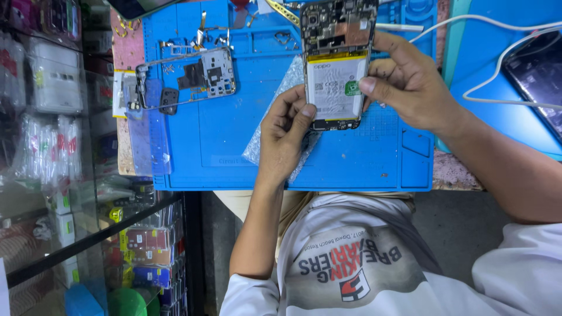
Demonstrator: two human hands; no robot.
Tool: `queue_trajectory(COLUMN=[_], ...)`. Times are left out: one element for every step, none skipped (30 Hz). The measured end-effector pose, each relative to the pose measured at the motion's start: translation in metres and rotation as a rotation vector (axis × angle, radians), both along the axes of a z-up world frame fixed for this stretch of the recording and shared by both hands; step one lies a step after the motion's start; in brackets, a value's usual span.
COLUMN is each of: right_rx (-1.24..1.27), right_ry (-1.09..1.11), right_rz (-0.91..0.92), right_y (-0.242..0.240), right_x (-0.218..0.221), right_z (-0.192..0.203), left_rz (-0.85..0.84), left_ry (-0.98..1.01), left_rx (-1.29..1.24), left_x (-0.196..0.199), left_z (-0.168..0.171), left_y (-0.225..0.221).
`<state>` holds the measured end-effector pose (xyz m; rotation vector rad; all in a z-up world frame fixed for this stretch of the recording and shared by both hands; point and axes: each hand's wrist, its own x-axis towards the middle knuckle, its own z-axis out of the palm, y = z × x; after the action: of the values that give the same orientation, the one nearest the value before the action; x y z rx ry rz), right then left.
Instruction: The person disassembles a mobile phone on a blue mat. They use a prying tool to separate the internal components and a toothbrush to clean the circuit board and connectors. The person handles the battery, motherboard, and the phone frame.
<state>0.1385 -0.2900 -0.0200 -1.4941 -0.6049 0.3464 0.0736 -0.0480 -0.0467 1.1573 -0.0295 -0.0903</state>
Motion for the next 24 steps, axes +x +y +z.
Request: queue_trajectory(right_rx=[0.021, 0.043, 0.037, 0.031, 0.025, 0.024, 0.023, 0.022, 0.018, 0.014, 0.011, 0.013, 0.015, 0.016, 0.014, 0.01, 0.007, 0.003, -0.001, -0.006, -0.002, 0.002, 0.006, 0.006], right_ry=[0.007, 0.014, 0.025, 0.037, 0.049, 0.056, 0.062, 0.067, 0.072, 0.075, 0.078, 0.096, 0.114, 0.132, 0.14, 0.149, 0.158, 0.16, 0.163, 0.165, 0.162, 0.161, 0.161, 0.155], right_rz=[0.004, 0.008, -0.002, -0.011, -0.02, -0.026, -0.033, -0.039, -0.042, -0.045, -0.048, -0.054, -0.06, -0.066, -0.068, -0.069, -0.071, -0.074, -0.077, -0.082, -0.076, -0.07, -0.065, -0.066], right_y=[0.0005, 0.0007, 0.0003, -0.0002, -0.0005, -0.0004, 0.0, 0.0003, 0.0005, 0.0007, 0.0012, 0.0015, 0.002, 0.0026, 0.0036, 0.0049, 0.0058, 0.0063, 0.0066, 0.0065, 0.0063, 0.0062, 0.006, 0.0058], right_x=[0.0005, 0.0007, 0.0004, -0.0004, -0.001, -0.0012, -0.0013, -0.0009, -0.001, -0.001, -0.0012, -0.0012, -0.0015, -0.0017, -0.0016, -0.0016, -0.0013, -0.0019, -0.0023, -0.0021, -0.0012, -0.0013, -0.0011, -0.0014], right_z=[-0.0013, -0.0025, -0.0032, -0.0033, -0.0033, -0.0037, -0.0042, -0.0041, -0.0038, -0.0036, -0.0035, -0.0029, -0.0021, -0.0014, -0.0008, -0.0001, 0.0007, 0.0014, 0.0021, 0.0029, 0.0035, 0.0036, 0.0036, 0.0035], left_rz=[0.003, 0.007, 0.005, 0.005, 0.005, 0.005, 0.005, 0.005, 0.005, 0.006, 0.006, 0.008, 0.01, 0.012, 0.009, 0.007, 0.004, 0.003, 0.001, -0.003, -0.001, -0.001, -0.001, 0.001], left_ry=[-0.002, -0.004, -0.009, -0.014, -0.02, -0.021, -0.022, -0.025, -0.014, -0.005, 0.004, 0.008, 0.012, 0.016, 0.021, 0.026, 0.032, 0.031, 0.031, 0.031, 0.025, 0.022, 0.018, 0.011], left_rx=[0.003, 0.006, 0.003, 0.0, -0.003, -0.003, -0.003, -0.003, -0.005, -0.007, -0.009, -0.006, -0.002, 0.001, 0.0, -0.001, -0.002, -0.003, -0.004, -0.005, -0.003, -0.001, 0.001, -0.001], left_x=[0.0001, 0.0003, 0.0006, 0.0006, 0.0006, 0.0002, -0.0002, 0.0, 0.0, 0.0001, 0.0002, 0.0007, 0.0013, 0.0015, 0.0015, 0.0012, 0.0013, 0.001, 0.0012, 0.0016, 0.0019, 0.0014, 0.0016, 0.0014], left_z=[0.0, -0.0003, -0.0007, -0.001, -0.0012, -0.0016, -0.0019, -0.0018, -0.0016, -0.0017, -0.0017, -0.0014, -0.001, -0.0007, -0.0003, 0.0003, 0.0009, 0.0011, 0.0011, 0.0011, 0.001, 0.0007, 0.0001, -0.0003], left_y=[0.0001, 0.0, -0.0004, -0.0009, -0.0012, -0.001, -0.0007, -0.0004, -0.0004, -0.0007, -0.001, -0.0014, -0.0017, -0.0019, -0.002, -0.0023, -0.0023, -0.002, -0.0017, -0.0017, -0.002, -0.002, -0.0022, -0.0023])
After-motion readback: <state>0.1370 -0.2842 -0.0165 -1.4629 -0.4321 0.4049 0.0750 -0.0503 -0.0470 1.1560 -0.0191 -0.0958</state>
